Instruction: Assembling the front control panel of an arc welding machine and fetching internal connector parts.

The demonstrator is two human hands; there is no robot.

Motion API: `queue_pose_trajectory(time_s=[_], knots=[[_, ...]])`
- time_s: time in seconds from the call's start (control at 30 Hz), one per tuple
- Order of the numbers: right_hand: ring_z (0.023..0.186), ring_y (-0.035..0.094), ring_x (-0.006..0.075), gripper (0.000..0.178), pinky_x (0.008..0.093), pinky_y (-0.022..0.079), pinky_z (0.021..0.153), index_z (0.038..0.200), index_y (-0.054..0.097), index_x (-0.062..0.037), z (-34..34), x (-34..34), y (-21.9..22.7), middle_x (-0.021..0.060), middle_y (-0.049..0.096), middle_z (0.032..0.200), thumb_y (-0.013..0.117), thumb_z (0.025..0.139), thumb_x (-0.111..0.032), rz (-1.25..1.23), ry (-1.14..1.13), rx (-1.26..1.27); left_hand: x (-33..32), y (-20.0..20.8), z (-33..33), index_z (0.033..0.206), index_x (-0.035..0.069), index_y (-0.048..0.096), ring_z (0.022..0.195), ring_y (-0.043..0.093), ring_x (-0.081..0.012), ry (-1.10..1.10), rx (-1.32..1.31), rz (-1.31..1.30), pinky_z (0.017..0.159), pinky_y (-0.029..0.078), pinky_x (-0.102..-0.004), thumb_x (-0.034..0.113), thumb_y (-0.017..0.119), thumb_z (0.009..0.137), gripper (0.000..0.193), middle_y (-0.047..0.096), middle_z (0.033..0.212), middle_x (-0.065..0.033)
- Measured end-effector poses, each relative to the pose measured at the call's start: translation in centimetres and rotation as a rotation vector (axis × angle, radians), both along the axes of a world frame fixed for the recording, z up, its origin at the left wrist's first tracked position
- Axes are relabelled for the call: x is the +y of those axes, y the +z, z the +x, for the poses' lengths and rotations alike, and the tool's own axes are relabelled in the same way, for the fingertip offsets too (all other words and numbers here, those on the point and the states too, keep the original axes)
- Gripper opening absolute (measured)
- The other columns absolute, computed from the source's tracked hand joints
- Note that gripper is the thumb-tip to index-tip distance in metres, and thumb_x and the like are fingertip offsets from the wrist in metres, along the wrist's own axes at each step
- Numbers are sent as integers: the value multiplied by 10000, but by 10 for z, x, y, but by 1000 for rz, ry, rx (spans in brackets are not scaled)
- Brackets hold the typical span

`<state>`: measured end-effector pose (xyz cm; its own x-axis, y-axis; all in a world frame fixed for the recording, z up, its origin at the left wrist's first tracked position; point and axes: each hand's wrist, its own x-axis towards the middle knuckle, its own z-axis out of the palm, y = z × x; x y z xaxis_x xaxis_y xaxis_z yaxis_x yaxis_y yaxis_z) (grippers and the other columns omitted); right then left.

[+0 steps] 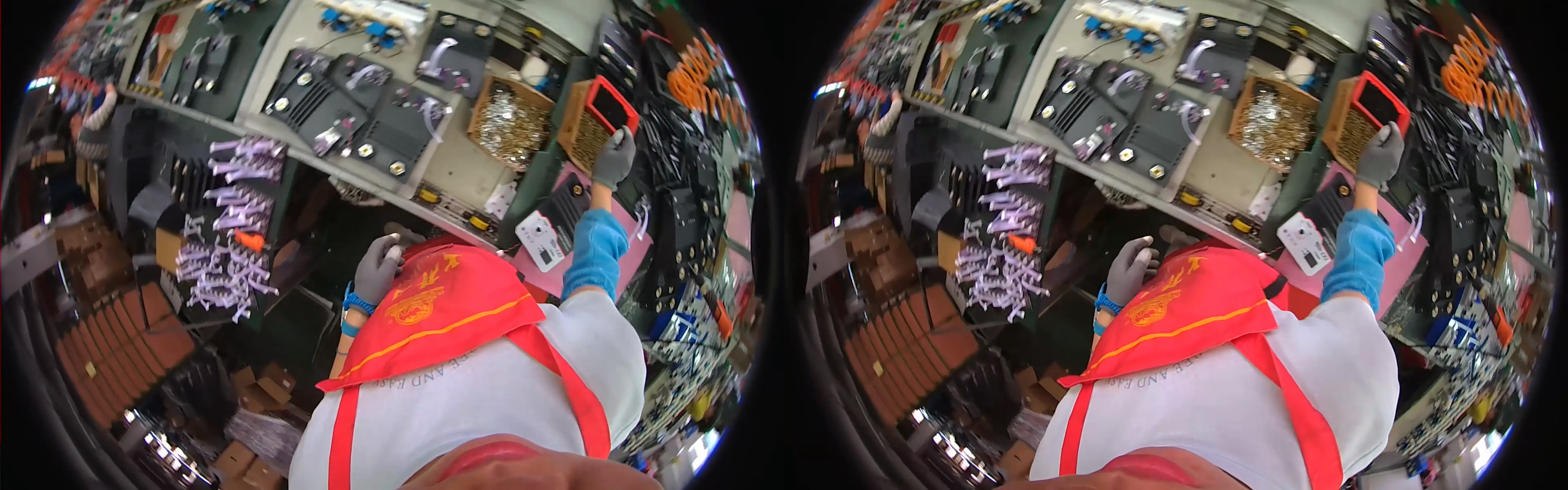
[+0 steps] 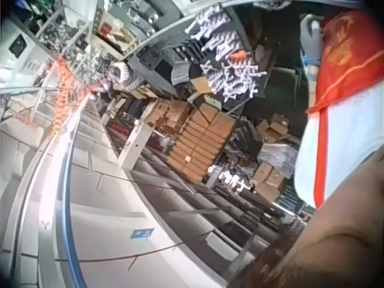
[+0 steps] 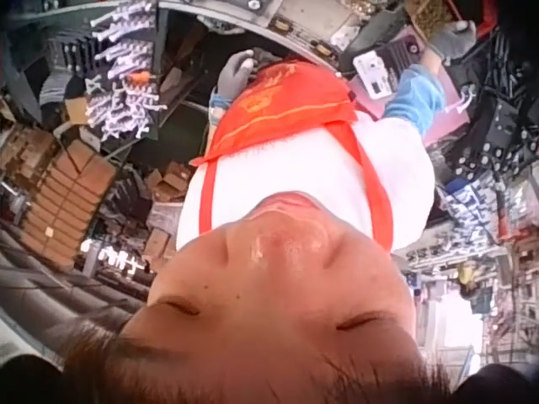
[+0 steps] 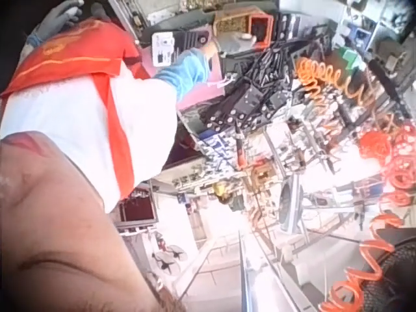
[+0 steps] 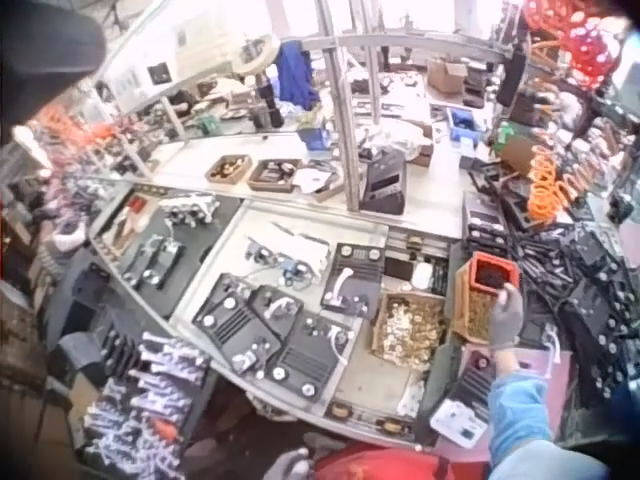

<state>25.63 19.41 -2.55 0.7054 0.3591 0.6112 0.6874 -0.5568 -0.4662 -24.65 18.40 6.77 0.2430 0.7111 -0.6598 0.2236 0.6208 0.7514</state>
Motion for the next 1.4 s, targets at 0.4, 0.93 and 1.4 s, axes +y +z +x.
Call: queue_pose_trajectory(time_s=[0.4,0.93,1.4], knots=[[816,645,356,524,437,483,750,1048,598,6,-313,58,-151,219,656,873,424,925,-472,-846,635,1052,-33,-3,-194,1194,12,534,791,602,-116,280,152,237,700,498,-243,196,529,920,330,619,901,-69],[450,511,139,502,311,381,411,717,642,-25,-389,167,-125,50,587,597,513,916,-468,-785,670,1180,-16,-41,-289,1150,20,569,838,635,-159,471,314,412,741,493,-287,251,573,896,343,648,910,-119],[1013,620,319,664,387,449,883,1045,632,81,-478,408,-210,213,658,1031,482,857,-538,-1113,714,764,-24,-17,-288,1205,12,533,792,598,-122,856,286,278,719,492,-263,177,555,913,337,637,953,-81]])
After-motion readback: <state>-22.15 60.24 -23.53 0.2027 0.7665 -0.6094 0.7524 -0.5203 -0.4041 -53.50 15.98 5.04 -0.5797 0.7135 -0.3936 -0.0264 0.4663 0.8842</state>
